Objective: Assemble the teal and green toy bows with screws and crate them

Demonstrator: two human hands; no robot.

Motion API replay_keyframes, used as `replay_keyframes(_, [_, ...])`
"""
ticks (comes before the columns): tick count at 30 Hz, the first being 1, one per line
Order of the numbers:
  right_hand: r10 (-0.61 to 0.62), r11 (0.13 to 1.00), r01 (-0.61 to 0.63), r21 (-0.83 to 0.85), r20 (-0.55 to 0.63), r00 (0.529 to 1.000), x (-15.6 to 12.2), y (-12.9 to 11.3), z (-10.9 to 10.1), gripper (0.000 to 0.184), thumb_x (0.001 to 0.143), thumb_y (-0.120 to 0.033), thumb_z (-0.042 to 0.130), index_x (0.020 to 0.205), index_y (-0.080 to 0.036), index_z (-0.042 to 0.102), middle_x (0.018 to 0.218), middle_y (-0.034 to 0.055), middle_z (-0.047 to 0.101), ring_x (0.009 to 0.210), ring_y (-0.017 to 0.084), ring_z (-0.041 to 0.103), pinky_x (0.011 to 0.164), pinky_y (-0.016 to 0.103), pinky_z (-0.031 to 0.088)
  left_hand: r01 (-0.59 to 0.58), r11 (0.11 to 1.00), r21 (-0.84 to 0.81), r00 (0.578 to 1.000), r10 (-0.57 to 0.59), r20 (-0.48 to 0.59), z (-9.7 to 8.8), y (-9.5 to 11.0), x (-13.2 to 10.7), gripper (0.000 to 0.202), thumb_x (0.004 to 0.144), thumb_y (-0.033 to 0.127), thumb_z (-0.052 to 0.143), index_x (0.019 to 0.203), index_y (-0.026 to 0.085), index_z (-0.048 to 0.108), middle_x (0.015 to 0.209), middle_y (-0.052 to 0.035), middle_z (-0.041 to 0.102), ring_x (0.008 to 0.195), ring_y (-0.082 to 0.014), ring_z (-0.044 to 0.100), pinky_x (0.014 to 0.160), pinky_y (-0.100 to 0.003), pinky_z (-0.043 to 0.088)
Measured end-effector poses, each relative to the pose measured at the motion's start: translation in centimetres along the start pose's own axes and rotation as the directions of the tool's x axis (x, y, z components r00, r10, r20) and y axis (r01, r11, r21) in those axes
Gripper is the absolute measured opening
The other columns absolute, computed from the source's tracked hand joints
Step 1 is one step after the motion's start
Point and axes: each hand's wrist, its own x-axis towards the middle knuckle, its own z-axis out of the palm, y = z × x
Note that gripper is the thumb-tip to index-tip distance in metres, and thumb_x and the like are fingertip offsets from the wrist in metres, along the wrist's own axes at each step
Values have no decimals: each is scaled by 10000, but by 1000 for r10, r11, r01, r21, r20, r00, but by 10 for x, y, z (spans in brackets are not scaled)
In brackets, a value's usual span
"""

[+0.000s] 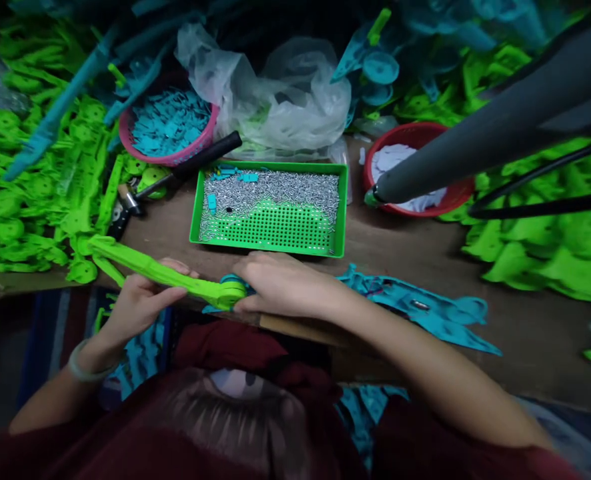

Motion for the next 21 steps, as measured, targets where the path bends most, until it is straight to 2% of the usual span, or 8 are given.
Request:
replay_keyframes(3, [66, 998, -66, -16, 56, 996, -10, 4, -1, 339, 884, -377, 673, 1131, -144, 659, 1123, 129, 697, 1051, 287, 650, 849, 353, 463, -51, 999, 18, 999, 51, -17, -3, -2, -2, 130, 795, 257, 764, 899, 185, 733, 939, -46, 751, 901, -172, 702, 821, -252, 568])
replay_keyframes(6, [16, 999, -17, 28, 24, 1000, -10, 9, 4, 359, 884, -417, 667, 1119, -148, 650, 1118, 114, 691, 1039, 268, 644, 846, 345, 464, -57, 998, 18, 998, 58, -39, 0, -9, -3, 130, 775, 246, 778, 884, 190, 737, 911, -38, 757, 891, -169, 702, 834, -251, 561])
replay_keyframes(10, [-59, 996, 58, 73, 9, 998, -7, 13, 9, 263, 909, -375, 641, 1032, -143, 653, 1031, 91, 681, 991, 232, 628, 823, 328, 452, 59, 998, -20, 997, -58, 54, 16, -18, -5, 312, 667, 256, 854, 952, 186, 746, 988, -46, 762, 935, -203, 710, 844, -276, 573])
replay_keyframes(12, [-83, 993, 83, 85, -3, 997, -7, 13, 10, 222, 909, -344, 646, 994, -139, 652, 986, 83, 672, 964, 217, 618, 807, 317, 444, 134, 990, -46, 987, -130, 91, 27, -20, -7, 288, 661, 264, 852, 916, 179, 750, 966, -45, 766, 919, -216, 716, 847, -300, 582])
replay_keyframes(14, [-113, 988, 113, 104, -14, 994, -8, 14, 12, 184, 904, -316, 656, 951, -139, 650, 947, 70, 662, 931, 199, 610, 788, 302, 437, 188, 979, -73, 981, -184, 60, 37, -21, -10, 221, 683, 272, 832, 865, 178, 748, 906, -38, 770, 868, -217, 722, 842, -323, 591])
replay_keyframes(17, [-133, 980, 135, 149, -24, 991, -7, 17, 12, 163, 893, -299, 673, 922, -140, 655, 921, 59, 658, 902, 184, 607, 783, 295, 435, 232, 968, -99, 970, -238, -55, 49, -20, -14, 265, 645, 285, 856, 863, 182, 747, 878, -35, 774, 826, -229, 728, 827, -350, 602])
replay_keyframes(21, [-119, 977, 124, 172, -38, 992, 1, 19, 8, 212, 903, -347, 657, 975, -148, 675, 952, 71, 678, 928, 192, 614, 803, 307, 446, 224, 968, -116, 965, -237, -115, 55, -18, -15, 196, 658, 282, 839, 813, 188, 764, 856, -35, 778, 780, -237, 733, 795, -369, 615])
